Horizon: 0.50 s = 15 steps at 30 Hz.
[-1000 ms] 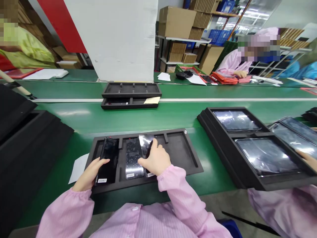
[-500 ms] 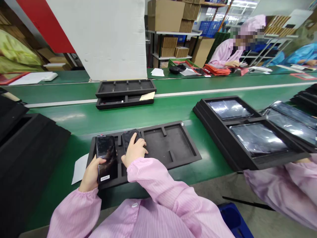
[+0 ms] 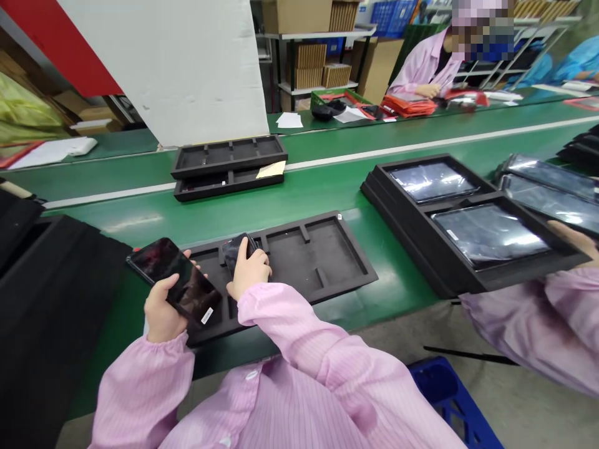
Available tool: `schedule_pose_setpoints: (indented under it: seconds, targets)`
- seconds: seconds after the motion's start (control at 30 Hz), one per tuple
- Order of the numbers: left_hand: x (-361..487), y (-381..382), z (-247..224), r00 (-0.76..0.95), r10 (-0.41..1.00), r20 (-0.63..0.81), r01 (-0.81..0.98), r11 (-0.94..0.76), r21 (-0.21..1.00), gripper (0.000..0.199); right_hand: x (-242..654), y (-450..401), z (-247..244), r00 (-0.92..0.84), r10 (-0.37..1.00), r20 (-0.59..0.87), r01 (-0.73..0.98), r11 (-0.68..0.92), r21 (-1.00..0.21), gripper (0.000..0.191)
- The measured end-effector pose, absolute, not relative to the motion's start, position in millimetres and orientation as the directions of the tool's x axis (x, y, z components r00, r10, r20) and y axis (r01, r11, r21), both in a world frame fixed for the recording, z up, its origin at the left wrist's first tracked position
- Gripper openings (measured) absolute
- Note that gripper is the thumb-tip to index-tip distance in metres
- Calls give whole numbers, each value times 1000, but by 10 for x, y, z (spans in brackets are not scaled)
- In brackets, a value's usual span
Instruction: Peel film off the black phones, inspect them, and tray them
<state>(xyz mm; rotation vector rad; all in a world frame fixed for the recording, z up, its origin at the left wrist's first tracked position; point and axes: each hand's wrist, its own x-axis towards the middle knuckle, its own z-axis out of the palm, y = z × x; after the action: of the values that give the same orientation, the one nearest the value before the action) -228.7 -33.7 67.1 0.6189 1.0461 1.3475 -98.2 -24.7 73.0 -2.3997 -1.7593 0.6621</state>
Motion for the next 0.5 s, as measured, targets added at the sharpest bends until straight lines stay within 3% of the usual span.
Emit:
schedule_pose_setpoints:
  seconds: [0.23, 0.3, 0.37, 0.43, 0.5]
  targets:
    - [-2155, -234, 720, -117, 968, -221, -461, 144, 876, 48, -465, -261, 859, -8, 958, -285, 731, -189, -656, 122]
    - [-2073, -216, 726, -68, 973, -220, -436, 169, 884, 55, -312, -229, 820, -153, 966, -206, 568, -84, -819, 122]
    - [-1972, -216, 717, 30, 974, -227, -393, 220, 893, 62, -219, -205, 750, -255, 964, -69, 302, 12, -953, 123]
    - [-1870, -228, 698, 143, 968, -206, -336, 243, 910, 69, -185, -206, 683, -278, 959, 48, 59, 67, -996, 124]
    - [-1788, -243, 678, 205, 964, -169, -290, 225, 930, 74, -191, -241, 642, -258, 961, 99, -33, 93, -995, 124]
